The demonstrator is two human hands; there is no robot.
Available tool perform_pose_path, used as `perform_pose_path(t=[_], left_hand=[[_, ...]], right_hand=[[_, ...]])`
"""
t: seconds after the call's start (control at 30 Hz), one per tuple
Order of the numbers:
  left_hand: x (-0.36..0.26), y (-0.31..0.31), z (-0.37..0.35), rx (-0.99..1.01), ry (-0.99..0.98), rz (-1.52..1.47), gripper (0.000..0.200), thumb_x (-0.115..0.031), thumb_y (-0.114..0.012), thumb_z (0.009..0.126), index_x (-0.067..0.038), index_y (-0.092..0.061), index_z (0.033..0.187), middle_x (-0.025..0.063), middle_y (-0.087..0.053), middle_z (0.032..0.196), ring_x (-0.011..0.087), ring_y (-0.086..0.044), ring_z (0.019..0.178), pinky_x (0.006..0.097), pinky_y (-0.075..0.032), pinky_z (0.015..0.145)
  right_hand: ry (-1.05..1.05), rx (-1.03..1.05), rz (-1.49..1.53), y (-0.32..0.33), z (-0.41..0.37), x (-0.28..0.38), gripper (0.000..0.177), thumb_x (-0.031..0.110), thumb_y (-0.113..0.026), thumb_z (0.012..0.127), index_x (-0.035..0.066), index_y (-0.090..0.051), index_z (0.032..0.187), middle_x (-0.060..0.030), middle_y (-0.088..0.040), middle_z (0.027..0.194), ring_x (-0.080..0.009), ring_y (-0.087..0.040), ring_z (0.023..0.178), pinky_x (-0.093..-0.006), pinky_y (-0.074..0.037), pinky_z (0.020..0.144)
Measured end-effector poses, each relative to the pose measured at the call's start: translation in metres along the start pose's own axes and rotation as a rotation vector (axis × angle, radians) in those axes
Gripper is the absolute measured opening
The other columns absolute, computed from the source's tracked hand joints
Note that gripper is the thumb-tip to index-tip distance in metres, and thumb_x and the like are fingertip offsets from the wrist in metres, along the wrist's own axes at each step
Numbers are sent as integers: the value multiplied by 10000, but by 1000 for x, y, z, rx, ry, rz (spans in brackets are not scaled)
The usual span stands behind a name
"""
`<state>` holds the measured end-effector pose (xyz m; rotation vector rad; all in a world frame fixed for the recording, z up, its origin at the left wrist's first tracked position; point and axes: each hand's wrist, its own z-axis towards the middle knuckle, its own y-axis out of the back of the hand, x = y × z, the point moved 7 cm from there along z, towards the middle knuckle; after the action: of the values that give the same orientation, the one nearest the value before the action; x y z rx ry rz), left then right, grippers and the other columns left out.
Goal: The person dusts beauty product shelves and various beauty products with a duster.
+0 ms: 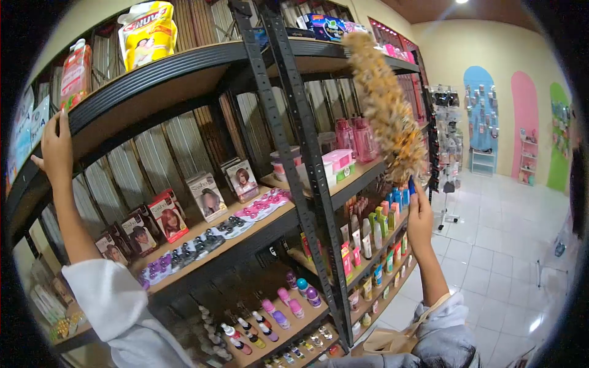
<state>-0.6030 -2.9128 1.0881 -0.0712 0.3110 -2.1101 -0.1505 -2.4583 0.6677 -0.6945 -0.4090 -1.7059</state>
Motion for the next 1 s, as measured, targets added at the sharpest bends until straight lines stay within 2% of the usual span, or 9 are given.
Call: perform_pose_path(t=[0.07, 0.1, 0.2, 0.27, 0.33, 0.47, 0.6, 0.73, 1.0], left_hand=[[-12, 3, 10, 33, 119, -64, 450, -511, -391, 938, -236, -572, 1245, 40, -567, 1290, 238, -481, 1245, 717, -7, 1003], [-53, 29, 5, -95, 96, -43, 454, -506, -395, 933, -220, -591, 1226, 79, -605, 1232, 269, -551, 1164, 629, -179, 1041], [-146, 21, 17, -158, -198, -211, 434, -466, -440, 924, -179, -611, 1201, 128, -643, 1135, 289, -617, 1040, 464, -395, 962], [-249, 42, -8, -68, -150, -512, 391, -405, -498, 910, -126, -638, 1145, 164, -664, 1033, 310, -649, 920, 379, -484, 825], [-355, 67, -43, -85, -309, -578, 323, -310, -548, 874, -63, -656, 1052, 177, -653, 1053, 313, -613, 988, 416, -439, 909], [-479, 38, -114, 226, -515, -316, 525, -320, -587, 836, -116, -476, 1307, 161, -390, 1425, 328, -311, 1355, 477, -247, 1106], [-515, 15, -134, 281, -505, -219, 661, -335, -612, 809, -127, -386, 1395, 146, -270, 1497, 330, -235, 1389, 495, -235, 1108], [-524, -10, -137, 260, -428, -134, 758, -346, -624, 784, -134, -317, 1443, 141, -197, 1526, 330, -183, 1406, 534, -229, 1094], [-523, -21, -150, 137, -337, -145, 834, -48, -600, 699, -178, -286, 1461, 67, -185, 1547, 310, -181, 1413, 553, -220, 1092]], right_hand=[[104, -63, -46, 6, 35, -12, 381, 135, -460, 966, 66, -481, 1341, -166, -644, 812, -173, -577, 608, -324, -457, 585], [126, -62, -65, 9, 56, -16, 385, 125, -465, 960, 65, -478, 1340, -182, -633, 791, -198, -572, 599, -335, -453, 588], [145, 11, -78, 19, 105, -9, 392, 100, -481, 940, 73, -481, 1331, -235, -608, 796, -301, -585, 638, -374, -456, 629], [193, 76, -47, 18, 130, -7, 393, 91, -491, 929, 80, -488, 1321, -258, -599, 812, -367, -591, 691, -403, -458, 663], [279, 116, -28, 15, 152, -14, 390, 84, -496, 917, 81, -502, 1306, -269, -592, 799, -413, -586, 745, -435, -451, 679], [237, 130, -13, 12, 183, -52, 355, 112, -496, 927, 69, -517, 1279, -295, -547, 809, -409, -528, 663, -385, -436, 623], [141, 140, -46, 25, 200, -72, 406, 37, -489, 878, 27, -505, 1283, -268, -585, 767, -432, -568, 729, -477, -433, 656], [357, 182, -82, 24, 192, -72, 438, 60, -503, 892, 78, -481, 1329, -245, -571, 791, -390, -562, 701, -414, -450, 668], [460, 272, -98, 26, 168, -81, 551, 26, -556, 838, 212, -484, 1352, -119, -476, 709, -307, -517, 598, -381, -450, 580]])
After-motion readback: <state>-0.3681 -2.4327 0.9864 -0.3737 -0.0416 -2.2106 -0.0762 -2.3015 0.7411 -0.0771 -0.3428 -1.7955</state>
